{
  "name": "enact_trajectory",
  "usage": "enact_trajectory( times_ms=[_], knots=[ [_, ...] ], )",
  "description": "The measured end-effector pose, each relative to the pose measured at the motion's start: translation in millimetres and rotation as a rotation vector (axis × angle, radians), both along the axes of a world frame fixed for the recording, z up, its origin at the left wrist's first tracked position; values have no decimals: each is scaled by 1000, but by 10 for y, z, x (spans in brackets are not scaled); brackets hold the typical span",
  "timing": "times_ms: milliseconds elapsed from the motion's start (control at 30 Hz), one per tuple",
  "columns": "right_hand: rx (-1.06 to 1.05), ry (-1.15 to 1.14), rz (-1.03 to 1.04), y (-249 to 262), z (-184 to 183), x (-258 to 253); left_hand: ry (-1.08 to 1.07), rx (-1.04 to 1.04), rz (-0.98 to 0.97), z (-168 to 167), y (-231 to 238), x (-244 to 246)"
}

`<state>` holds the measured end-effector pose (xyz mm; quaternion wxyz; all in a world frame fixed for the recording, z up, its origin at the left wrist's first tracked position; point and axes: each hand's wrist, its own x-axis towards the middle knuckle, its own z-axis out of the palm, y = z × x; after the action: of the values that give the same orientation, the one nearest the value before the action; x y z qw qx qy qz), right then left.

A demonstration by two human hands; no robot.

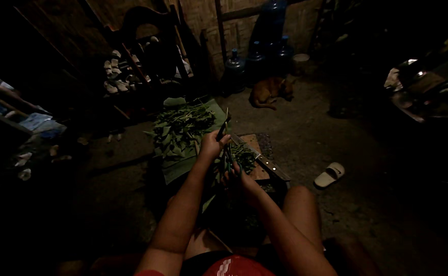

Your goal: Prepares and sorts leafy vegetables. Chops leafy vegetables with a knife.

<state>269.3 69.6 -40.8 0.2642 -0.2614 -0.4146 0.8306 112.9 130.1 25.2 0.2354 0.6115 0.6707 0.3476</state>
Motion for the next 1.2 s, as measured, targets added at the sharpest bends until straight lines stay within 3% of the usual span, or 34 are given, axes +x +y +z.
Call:
enact_trajectory(
  times_ms=[567,800,1033,1200],
  knots=[
    [-227,342,-128,178,-189,-158,40,5,53,-94,43,189],
    [-226,256,-233,224,-260,-190,45,-22,57,-203,166,92],
    [-156,182,-101,233,-243,46,7,-79,28,15,106,-100],
    [-44,107,146,144,-220,170,-17,-58,-17,144,57,-149]
  ],
)
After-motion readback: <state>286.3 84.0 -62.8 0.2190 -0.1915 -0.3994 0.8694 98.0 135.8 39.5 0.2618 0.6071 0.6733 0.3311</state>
